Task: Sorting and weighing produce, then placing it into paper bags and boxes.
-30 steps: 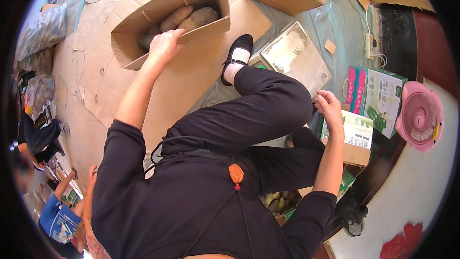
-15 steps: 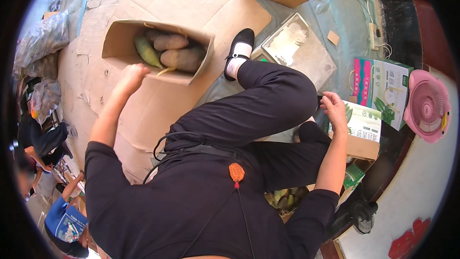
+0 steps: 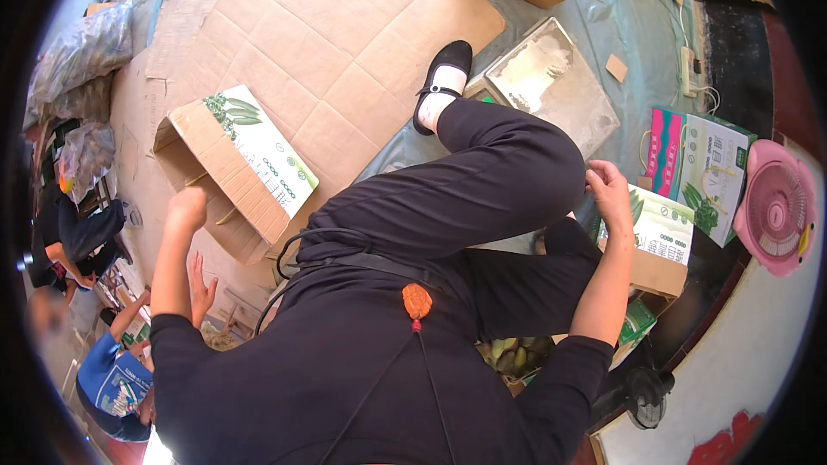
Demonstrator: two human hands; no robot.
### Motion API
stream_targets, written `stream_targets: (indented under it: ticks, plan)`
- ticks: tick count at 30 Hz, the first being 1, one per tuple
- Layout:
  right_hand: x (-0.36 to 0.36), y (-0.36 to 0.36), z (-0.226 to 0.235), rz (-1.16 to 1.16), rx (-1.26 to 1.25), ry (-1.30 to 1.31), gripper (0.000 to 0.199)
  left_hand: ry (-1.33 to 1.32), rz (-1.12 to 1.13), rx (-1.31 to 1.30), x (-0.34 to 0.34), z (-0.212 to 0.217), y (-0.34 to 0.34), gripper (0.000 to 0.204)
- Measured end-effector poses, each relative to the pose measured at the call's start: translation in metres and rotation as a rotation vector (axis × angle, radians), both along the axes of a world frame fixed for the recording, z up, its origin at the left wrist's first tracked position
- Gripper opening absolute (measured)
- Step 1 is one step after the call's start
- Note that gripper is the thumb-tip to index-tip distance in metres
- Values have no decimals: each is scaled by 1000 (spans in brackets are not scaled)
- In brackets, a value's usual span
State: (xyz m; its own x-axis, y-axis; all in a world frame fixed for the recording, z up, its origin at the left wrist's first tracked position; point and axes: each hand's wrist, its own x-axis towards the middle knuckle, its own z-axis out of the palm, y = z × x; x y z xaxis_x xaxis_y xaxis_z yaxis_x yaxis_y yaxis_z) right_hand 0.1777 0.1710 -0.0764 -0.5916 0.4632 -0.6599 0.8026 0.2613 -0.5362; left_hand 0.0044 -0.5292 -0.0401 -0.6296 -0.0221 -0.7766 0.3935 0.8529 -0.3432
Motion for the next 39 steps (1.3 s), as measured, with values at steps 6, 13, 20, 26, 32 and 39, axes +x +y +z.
stream_targets:
  ticks: [6,13,20,26,32,39]
  plan:
    - [2,-3,-4,28,-11,90,25,29,352,1525,-19,-15,233,30]
    - [15,-19,19,116,148,46,23,116,288,1482,-17,-260,358,63]
    - [25,-18,28,116,210,-18,26,-462,383,743,-6,-276,338,57]
    - [-3,-30,36,162,165,13,29,380,308,1430,-10,-300,361,48]
    - [2,-32,42,184,200,10,31,-418,354,657,-27,-258,351,47]
    - [6,-29,51,196,251,41,33,97,225,1332,-25,-292,384,42]
